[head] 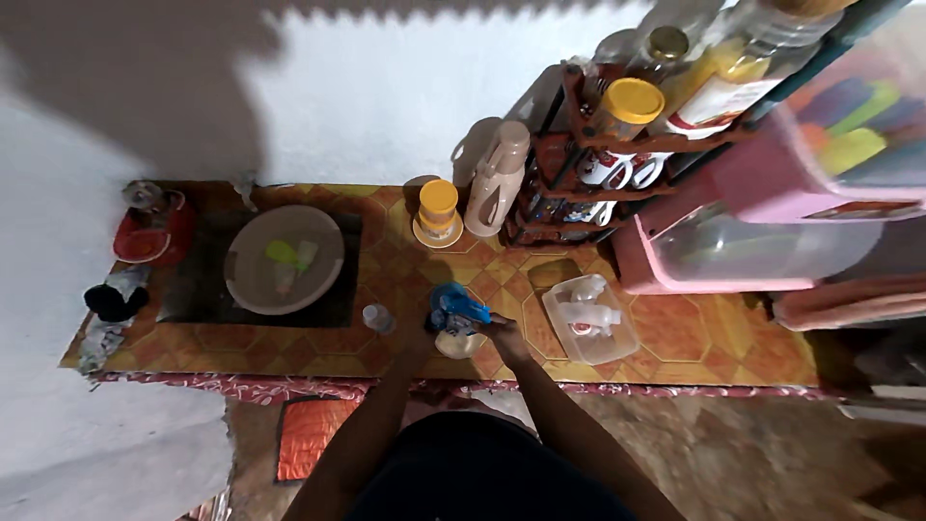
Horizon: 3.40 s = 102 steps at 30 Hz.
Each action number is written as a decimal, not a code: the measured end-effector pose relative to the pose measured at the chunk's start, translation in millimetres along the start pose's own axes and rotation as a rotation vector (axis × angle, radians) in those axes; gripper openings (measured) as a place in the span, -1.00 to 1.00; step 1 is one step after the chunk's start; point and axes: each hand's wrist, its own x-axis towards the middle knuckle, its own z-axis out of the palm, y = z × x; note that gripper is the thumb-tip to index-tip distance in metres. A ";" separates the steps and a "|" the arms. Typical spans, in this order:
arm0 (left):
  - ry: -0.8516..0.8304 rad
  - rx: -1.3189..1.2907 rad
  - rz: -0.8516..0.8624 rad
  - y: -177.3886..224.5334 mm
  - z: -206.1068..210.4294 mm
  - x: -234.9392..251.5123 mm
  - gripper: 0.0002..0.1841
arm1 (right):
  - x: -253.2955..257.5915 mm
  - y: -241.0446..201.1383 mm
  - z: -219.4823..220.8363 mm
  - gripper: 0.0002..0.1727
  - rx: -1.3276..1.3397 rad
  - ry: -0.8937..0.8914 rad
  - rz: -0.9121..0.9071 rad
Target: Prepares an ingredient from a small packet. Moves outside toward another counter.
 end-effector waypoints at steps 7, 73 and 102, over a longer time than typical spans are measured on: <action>-0.012 0.018 -0.009 -3.1 0.8 -2.0 -0.52 | -0.7 4.0 -1.0 -0.83 0.017 -0.021 -0.021; -0.079 0.112 -0.063 4.3 -2.7 -8.1 -0.57 | -7.9 11.3 -16.6 -0.72 -0.208 0.004 -0.068; -0.144 0.195 -0.071 -0.7 0.2 0.6 -0.56 | 6.7 -28.4 -9.6 -0.83 -0.477 -0.057 -0.482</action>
